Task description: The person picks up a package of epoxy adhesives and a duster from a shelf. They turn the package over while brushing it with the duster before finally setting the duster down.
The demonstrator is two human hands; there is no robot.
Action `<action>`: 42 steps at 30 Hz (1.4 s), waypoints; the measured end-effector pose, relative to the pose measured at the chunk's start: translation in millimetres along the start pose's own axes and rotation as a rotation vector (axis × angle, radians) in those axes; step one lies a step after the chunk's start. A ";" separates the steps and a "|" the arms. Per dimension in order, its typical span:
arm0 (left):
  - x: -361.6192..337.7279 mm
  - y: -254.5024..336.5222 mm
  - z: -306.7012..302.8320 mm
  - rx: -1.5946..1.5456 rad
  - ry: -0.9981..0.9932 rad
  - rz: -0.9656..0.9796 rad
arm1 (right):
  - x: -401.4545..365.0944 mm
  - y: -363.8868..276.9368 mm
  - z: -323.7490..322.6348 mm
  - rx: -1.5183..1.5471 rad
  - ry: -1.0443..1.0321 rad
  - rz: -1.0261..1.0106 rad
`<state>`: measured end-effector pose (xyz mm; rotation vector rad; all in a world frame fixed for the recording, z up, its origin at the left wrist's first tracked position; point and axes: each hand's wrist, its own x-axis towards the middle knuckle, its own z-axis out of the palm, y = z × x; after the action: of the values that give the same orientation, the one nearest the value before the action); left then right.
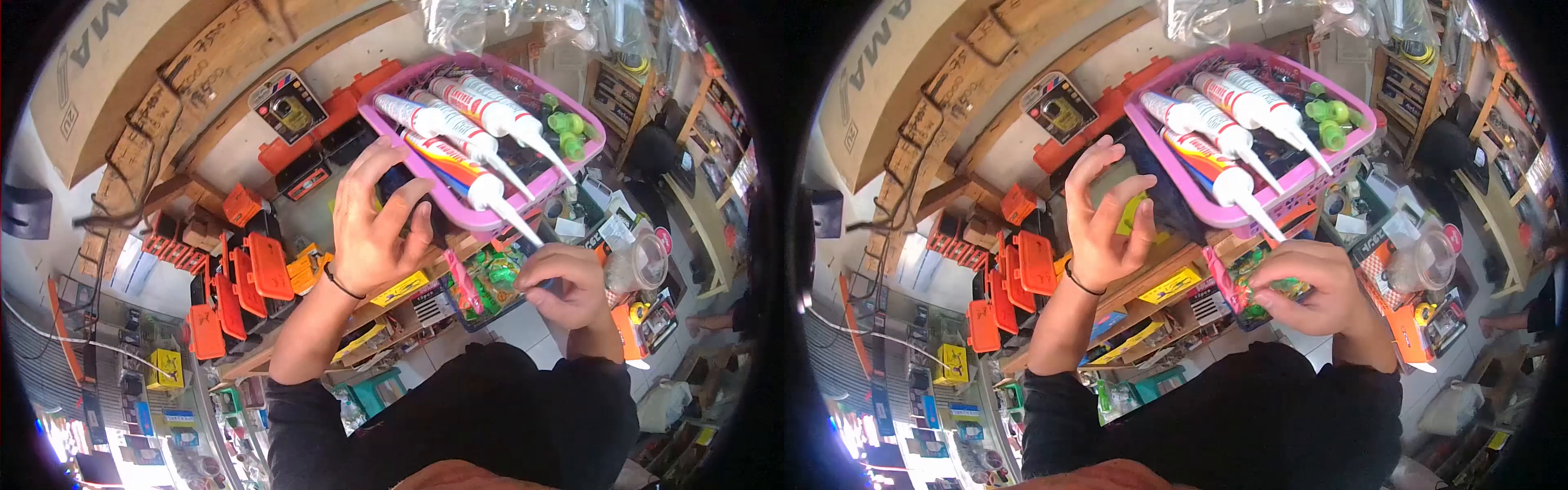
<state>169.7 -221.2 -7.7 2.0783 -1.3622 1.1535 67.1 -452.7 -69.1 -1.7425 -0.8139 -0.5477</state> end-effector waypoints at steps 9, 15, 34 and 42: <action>49.6 -36.3 92.9 -0.018 0.113 -0.244 | 31.2 28.1 -40.9 0.025 0.178 -0.244; 16.0 -70.7 143.6 -0.156 -0.267 -0.417 | 76.0 58.4 -35.6 -0.226 0.377 -0.374; 13.9 -72.5 136.2 -0.287 -0.213 -0.496 | 75.0 86.3 -23.0 -0.426 0.290 -0.153; 17.0 -73.6 130.9 -0.365 -0.242 -0.509 | 72.7 84.3 -26.0 -0.409 0.252 -0.148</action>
<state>293.1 -289.4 -62.1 2.1497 -0.9557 0.4216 179.2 -474.4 -63.0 -1.9366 -0.6857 -1.0707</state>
